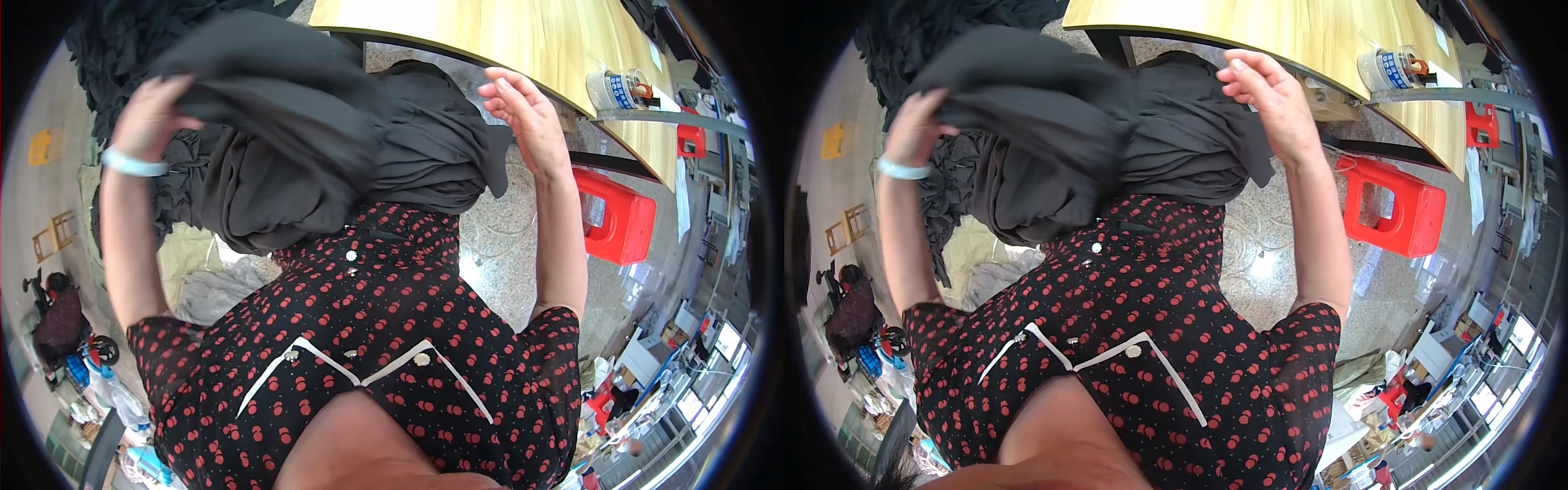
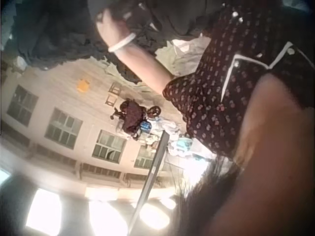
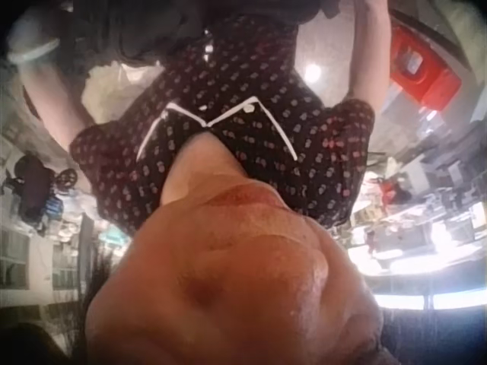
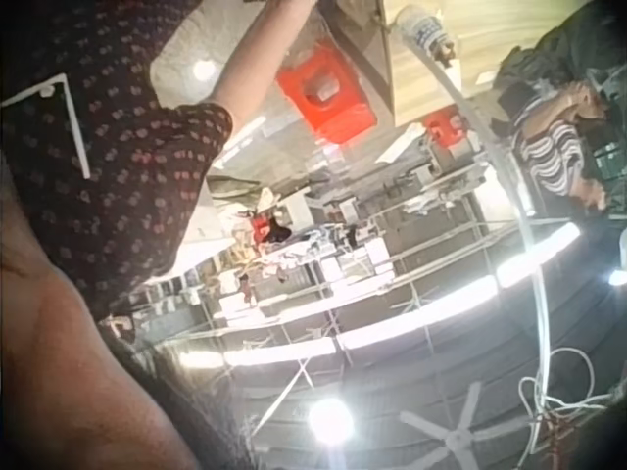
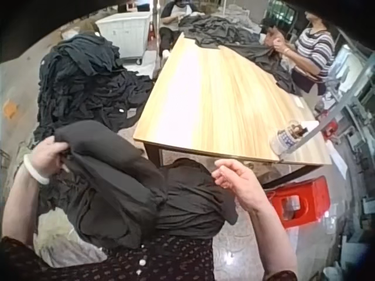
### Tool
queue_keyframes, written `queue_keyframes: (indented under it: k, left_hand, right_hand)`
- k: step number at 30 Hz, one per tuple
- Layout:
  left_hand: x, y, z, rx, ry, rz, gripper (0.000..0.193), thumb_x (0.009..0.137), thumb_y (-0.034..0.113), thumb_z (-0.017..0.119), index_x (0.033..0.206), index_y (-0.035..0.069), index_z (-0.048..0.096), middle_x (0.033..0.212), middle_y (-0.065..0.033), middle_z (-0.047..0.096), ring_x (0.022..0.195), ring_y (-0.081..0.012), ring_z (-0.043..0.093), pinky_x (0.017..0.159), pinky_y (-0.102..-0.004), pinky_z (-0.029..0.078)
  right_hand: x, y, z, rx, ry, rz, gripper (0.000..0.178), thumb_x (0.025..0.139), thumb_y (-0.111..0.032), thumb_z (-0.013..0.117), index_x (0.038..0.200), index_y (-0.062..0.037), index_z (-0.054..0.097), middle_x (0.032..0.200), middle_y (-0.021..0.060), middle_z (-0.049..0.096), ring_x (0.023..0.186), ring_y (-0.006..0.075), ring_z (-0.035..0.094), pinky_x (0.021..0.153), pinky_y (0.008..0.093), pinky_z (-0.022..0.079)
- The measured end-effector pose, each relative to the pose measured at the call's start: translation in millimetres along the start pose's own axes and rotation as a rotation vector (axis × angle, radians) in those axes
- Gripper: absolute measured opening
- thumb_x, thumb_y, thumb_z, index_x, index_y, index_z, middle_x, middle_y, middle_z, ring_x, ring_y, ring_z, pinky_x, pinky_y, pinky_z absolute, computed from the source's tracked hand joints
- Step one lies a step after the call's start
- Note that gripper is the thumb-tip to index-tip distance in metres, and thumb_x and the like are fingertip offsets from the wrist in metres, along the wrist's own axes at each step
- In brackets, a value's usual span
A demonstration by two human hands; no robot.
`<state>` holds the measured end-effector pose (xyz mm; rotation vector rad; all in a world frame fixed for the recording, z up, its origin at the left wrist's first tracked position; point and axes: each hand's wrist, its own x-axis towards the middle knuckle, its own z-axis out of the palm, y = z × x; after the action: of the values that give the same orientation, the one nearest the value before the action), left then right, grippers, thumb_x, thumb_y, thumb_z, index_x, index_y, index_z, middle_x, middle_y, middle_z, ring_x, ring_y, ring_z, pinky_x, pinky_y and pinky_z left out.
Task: Inspecting and folding dark fabric pieces at a workstation in a sewing factory.
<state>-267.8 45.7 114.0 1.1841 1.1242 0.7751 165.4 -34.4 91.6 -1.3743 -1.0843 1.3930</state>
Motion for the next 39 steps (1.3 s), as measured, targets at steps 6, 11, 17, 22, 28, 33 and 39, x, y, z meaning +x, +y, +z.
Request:
queue_keyframes:
  k: [6,11,17,22,28,33,39]
  left_hand:
    - [-114.3,75.2,-317.2,-0.178,1.102,0.304,0.041,0.087,0.014,0.048,0.118,-0.010,0.039,0.119,-0.0209,0.047,0.108,-0.0277,0.048,0.095,-0.0411,0.038]
    - [-289.8,116.6,-433.1,0.571,1.822,0.256,0.038,0.083,0.022,0.052,0.107,-0.007,0.049,0.108,-0.0178,0.053,0.096,-0.0247,0.051,0.089,-0.0379,0.041]
    - [-262.7,56.7,-387.3,1.188,1.852,-0.332,0.039,0.079,0.033,0.057,0.095,-0.003,0.061,0.094,-0.0140,0.061,0.081,-0.0211,0.056,0.081,-0.0340,0.043]
    - [-72.3,-65.6,-222.8,0.891,0.683,-0.299,0.043,0.080,0.030,0.059,0.113,0.003,0.053,0.106,-0.0061,0.056,0.090,-0.0139,0.053,0.078,-0.0273,0.042]
    - [35.8,-32.8,31.4,1.159,-0.147,0.509,0.045,0.077,0.025,0.062,0.112,-0.001,0.049,0.117,-0.0180,0.047,0.110,-0.0295,0.045,0.093,-0.0337,0.036]
    - [40.0,-16.0,138.3,0.934,-0.438,0.481,0.079,0.066,0.031,0.073,0.127,0.001,0.032,0.122,-0.0207,0.043,0.113,-0.0309,0.044,0.096,-0.0352,0.034]
    - [19.0,-58.1,136.3,0.859,-0.558,0.139,0.059,0.069,0.021,0.068,0.117,-0.003,0.043,0.111,-0.0181,0.054,0.106,-0.0271,0.051,0.092,-0.0333,0.037]
  right_hand:
    - [15.2,31.0,-31.4,0.040,0.070,0.141,0.031,0.085,-0.024,0.055,0.109,-0.0031,0.053,0.089,0.0027,0.059,0.076,0.0075,0.053,0.072,0.0204,0.042]
    - [19.5,37.1,-52.2,-0.032,0.122,0.147,0.032,0.085,-0.026,0.056,0.109,-0.0041,0.054,0.089,0.0012,0.059,0.075,0.0057,0.053,0.069,0.0186,0.040]
    - [-19.6,61.7,-43.4,-0.796,-0.017,-0.126,0.055,0.071,-0.024,0.069,0.116,-0.0022,0.048,0.108,0.0133,0.055,0.099,0.0211,0.052,0.085,0.0309,0.041]
    - [-31.2,86.9,-35.8,-1.179,0.037,-0.225,0.044,0.070,-0.016,0.066,0.110,-0.0042,0.053,0.104,0.0179,0.056,0.100,0.0316,0.052,0.086,0.0367,0.041]
    - [-19.9,3.3,-62.5,-0.733,0.086,-0.149,0.016,0.081,-0.009,0.054,0.094,-0.0004,0.057,0.077,0.0006,0.057,0.073,0.0076,0.052,0.067,0.0208,0.042]
    - [-21.3,-55.2,-39.0,-0.603,0.147,-0.370,0.015,0.086,-0.010,0.051,0.096,-0.0004,0.057,0.081,-0.0032,0.056,0.077,0.0032,0.048,0.069,0.0171,0.040]
    - [-15.8,-52.6,-27.0,-0.653,0.219,-0.450,0.017,0.086,-0.012,0.053,0.098,-0.0016,0.057,0.081,-0.0009,0.056,0.078,0.0049,0.049,0.070,0.0185,0.040]
